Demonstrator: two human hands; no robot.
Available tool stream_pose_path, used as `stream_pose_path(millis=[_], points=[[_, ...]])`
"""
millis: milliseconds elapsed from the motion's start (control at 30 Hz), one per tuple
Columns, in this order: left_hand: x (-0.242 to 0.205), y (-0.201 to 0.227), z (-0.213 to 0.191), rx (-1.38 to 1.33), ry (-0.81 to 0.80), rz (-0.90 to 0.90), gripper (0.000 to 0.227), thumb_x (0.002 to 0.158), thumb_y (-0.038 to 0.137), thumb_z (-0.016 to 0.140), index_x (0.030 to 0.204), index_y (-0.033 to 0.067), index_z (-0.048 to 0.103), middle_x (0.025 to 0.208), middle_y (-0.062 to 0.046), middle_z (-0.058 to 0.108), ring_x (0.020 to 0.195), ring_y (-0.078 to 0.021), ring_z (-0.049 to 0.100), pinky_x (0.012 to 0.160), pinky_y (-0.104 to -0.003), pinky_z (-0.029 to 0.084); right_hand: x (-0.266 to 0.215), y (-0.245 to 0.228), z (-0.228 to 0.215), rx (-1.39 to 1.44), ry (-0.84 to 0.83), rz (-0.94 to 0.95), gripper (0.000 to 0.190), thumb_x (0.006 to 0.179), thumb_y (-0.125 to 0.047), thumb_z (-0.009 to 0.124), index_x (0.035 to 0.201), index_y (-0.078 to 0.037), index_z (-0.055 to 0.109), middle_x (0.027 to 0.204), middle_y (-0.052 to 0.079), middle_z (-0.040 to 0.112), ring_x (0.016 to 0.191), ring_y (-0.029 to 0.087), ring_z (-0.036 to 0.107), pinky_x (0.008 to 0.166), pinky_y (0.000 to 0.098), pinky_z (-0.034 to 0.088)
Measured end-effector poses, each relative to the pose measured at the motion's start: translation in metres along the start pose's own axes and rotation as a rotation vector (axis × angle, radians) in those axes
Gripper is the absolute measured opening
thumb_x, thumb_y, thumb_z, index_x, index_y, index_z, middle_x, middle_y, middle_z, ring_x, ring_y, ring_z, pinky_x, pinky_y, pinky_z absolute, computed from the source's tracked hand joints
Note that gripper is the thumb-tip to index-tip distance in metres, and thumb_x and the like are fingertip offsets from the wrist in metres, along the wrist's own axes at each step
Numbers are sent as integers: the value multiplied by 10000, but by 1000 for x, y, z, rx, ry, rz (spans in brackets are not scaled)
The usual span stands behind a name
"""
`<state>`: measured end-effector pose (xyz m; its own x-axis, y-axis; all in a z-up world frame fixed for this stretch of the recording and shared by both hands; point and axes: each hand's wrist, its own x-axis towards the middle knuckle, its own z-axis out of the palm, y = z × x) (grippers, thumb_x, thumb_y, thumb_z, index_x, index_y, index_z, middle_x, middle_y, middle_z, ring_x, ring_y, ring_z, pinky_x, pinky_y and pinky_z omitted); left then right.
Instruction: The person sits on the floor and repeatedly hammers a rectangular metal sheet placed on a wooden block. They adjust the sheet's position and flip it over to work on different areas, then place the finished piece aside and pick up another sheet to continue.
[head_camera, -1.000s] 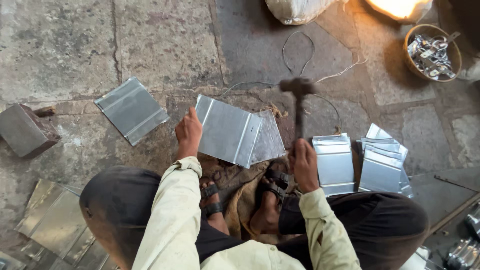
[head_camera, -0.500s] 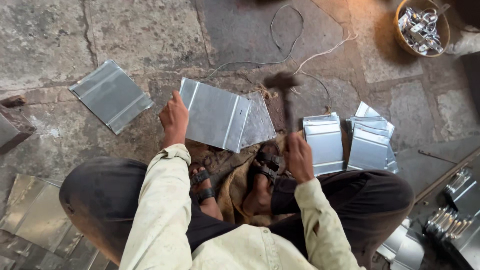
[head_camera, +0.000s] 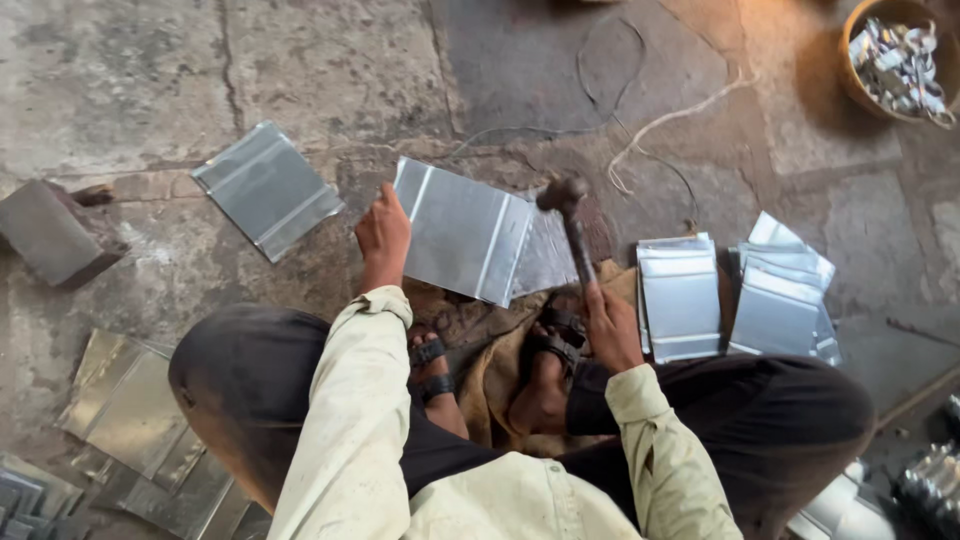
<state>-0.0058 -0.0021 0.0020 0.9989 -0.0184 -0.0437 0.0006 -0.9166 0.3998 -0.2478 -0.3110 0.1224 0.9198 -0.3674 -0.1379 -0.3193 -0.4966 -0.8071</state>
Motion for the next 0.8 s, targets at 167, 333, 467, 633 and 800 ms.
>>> stream_pose_path(millis=[167, 333, 467, 633, 800], points=[[4, 1, -7, -31, -47, -65, 312, 1034, 140, 463, 1318, 15, 500, 1051, -251, 724, 905, -445, 726, 721, -545, 589, -17, -37, 0, 121, 69, -67, 484, 1090, -389, 462, 815, -7, 574, 595, 52, 501, 529, 146, 457, 511, 346, 367], [1, -3, 11, -36, 38, -99, 293, 1040, 137, 467, 1310, 39, 520, 1070, -240, 727, 935, -441, 727, 781, -533, 589, -17, 23, 36, -71, -84, 73, 479, 1038, -442, 529, 862, -5, 616, 639, 50, 574, 548, 151, 492, 547, 314, 430], [4, 0, 6, -72, 86, -149, 328, 994, 179, 492, 1276, 12, 506, 1053, -236, 728, 932, -435, 725, 755, -551, 579, -13, 75, 44, 221, -49, 396, 518, 1050, -468, 524, 827, -22, 662, 682, 63, 578, 583, 156, 491, 526, 345, 400], [0, 2, 11, -53, -15, -138, 280, 1056, 159, 460, 1309, 51, 513, 1098, -214, 736, 966, -436, 723, 799, -560, 580, -34, 119, 36, 70, 46, 120, 518, 1069, -493, 519, 846, -47, 661, 656, 24, 594, 555, 110, 516, 513, 275, 424], [14, -2, 3, -7, 23, -90, 580, 889, 175, 572, 1425, 9, 422, 1090, -265, 699, 899, -446, 717, 738, -536, 589, -38, 91, 33, 354, 84, 453, 355, 997, -439, 540, 917, -118, 666, 578, 0, 472, 453, 100, 387, 414, 285, 295]])
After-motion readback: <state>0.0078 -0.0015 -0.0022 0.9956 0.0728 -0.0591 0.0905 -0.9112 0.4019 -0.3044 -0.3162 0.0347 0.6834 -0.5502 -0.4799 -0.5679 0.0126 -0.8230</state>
